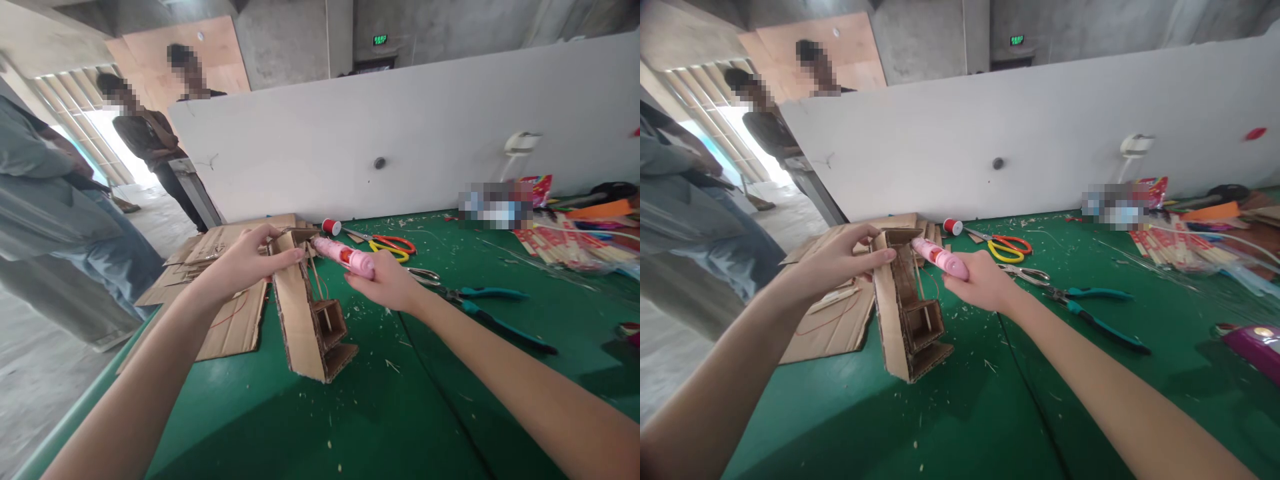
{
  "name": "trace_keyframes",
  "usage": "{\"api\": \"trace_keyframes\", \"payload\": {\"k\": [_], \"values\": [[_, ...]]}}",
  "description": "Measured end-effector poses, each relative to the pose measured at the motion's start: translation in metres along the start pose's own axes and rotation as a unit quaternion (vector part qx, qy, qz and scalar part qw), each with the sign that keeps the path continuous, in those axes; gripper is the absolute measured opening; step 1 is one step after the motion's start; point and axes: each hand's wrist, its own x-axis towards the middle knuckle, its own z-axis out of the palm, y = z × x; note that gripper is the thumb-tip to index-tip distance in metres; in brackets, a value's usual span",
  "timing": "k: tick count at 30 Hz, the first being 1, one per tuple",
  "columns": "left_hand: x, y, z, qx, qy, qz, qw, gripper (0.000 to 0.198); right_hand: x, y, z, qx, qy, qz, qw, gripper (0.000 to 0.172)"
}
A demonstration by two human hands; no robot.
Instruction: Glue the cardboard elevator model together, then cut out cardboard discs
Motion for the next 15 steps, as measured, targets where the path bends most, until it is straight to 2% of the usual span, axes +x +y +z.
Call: {"api": "trace_keyframes", "payload": {"k": [8,15], "values": [[0.004,-0.013,-0.001,0.036,0.038,0.058,0.997,0.045,0.0,0.0,0.001,-0.001,-0.007,0.008,1.0,0.032],[0.003,-0.015,-0.001,0.033,0.041,0.071,0.996,0.045,0.001,-0.003,0.001,0.001,-0.008,0.015,1.0,0.032]]}}
